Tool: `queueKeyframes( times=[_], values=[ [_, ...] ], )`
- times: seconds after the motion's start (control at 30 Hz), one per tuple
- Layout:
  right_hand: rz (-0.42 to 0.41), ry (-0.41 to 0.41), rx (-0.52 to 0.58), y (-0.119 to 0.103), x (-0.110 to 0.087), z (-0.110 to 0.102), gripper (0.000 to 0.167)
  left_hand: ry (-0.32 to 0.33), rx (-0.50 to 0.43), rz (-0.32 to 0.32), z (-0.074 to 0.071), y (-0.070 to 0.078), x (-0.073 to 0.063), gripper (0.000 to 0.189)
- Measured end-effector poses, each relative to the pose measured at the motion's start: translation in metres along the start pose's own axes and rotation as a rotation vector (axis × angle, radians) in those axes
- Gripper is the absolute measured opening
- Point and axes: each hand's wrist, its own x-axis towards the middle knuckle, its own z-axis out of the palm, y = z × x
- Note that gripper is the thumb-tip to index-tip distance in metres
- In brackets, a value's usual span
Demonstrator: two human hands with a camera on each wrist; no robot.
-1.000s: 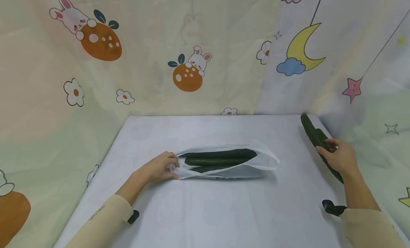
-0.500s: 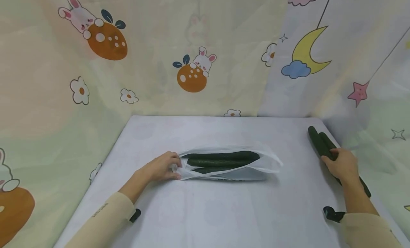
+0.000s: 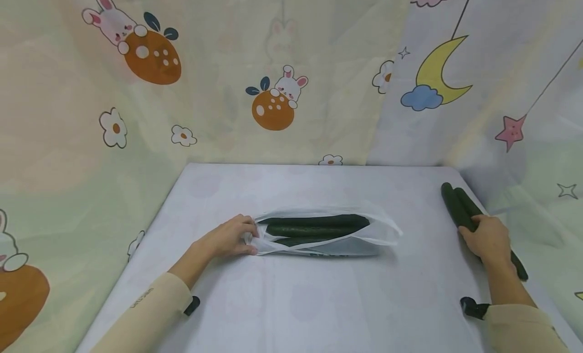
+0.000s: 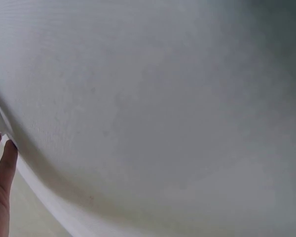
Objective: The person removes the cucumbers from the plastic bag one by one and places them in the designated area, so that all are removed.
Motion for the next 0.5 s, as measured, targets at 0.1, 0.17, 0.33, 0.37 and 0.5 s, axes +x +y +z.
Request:
queueKeyframes(
  times=[0.1,0.17,0.33,0.37,0.5],
  values=[
    [-0.023,-0.007,-0.030,0.000,0.001,-0.002,0.054,0.001,-0.003,0.009,0.000,0.000,0.000,0.033],
    [-0.053,0.001,-0.042,-0.001,0.001,-0.003,0.054,0.007,-0.003,0.015,-0.001,0.001,-0.001,0.033],
    [-0.120,0.039,-0.043,-0.009,0.002,-0.006,0.055,0.023,-0.007,0.029,-0.003,0.003,-0.001,0.032],
    [-0.125,0.043,-0.037,-0.011,0.002,-0.006,0.057,0.026,-0.005,0.032,-0.003,0.003,-0.001,0.032],
    [-0.143,0.041,-0.009,-0.020,0.003,-0.010,0.060,0.030,-0.002,0.038,-0.001,0.003,-0.002,0.031]
  ],
)
